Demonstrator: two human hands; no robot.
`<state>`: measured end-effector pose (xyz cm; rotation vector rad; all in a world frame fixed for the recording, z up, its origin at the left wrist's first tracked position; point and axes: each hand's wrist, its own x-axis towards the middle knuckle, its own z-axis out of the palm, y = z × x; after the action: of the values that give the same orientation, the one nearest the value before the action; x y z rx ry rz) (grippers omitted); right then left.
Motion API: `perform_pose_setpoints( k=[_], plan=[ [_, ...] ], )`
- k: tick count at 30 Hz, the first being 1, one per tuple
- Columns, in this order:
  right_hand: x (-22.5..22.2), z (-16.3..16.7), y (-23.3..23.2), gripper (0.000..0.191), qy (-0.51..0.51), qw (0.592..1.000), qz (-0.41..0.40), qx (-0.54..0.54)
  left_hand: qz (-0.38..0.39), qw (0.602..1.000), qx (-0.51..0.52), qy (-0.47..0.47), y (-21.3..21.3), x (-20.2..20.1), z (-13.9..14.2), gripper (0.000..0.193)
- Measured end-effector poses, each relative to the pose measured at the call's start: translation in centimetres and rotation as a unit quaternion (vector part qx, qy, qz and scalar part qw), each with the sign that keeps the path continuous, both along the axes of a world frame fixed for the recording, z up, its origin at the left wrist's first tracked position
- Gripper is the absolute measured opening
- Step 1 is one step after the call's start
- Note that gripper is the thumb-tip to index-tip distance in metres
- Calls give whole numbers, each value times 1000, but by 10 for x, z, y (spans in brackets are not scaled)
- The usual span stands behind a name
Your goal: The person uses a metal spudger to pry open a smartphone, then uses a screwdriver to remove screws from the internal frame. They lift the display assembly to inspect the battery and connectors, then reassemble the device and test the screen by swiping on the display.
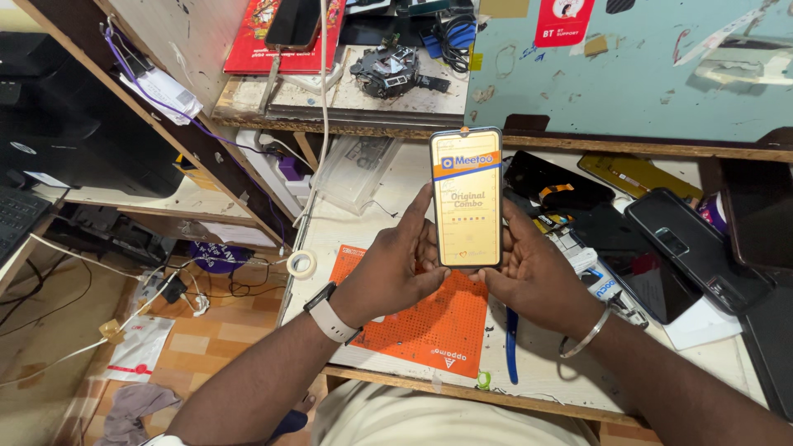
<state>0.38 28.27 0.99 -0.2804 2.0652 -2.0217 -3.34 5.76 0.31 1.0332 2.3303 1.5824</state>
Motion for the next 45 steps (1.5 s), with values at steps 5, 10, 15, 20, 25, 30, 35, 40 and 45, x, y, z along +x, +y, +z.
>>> perform_pose_setpoints(
  k=[5,10,15,20,25,30,35,40,45],
  plan=[
    [10,1,-3,90,109,972,-52,202,-38,997,33,-58,-4,-3,-5,114],
    [21,-3,-9,74,348,857,-78,373,-125,953,215,-171,0,-16,-25,89],
    [20,-4,-15,51,510,781,-72,354,-78,868,349,-344,1,-20,-40,67],
    [18,-4,-12,70,421,845,-93,317,-116,787,424,-432,-1,-24,-37,75],
    [9,-15,-7,50,74,986,-48,143,-128,777,438,-434,-2,-27,-40,81],
    [-1,-30,-3,33,-91,995,-13,36,-86,771,448,-444,-1,-28,-45,71],
    [0,-35,4,26,-105,994,20,-12,-121,757,452,-457,-2,-27,-40,72],
    [2,-32,6,26,-96,995,28,-14,-125,771,434,-450,-4,-23,-32,76],
    [1,-23,5,25,-96,995,2,28,35,875,357,-326,-14,-35,-21,50]
  ],
)
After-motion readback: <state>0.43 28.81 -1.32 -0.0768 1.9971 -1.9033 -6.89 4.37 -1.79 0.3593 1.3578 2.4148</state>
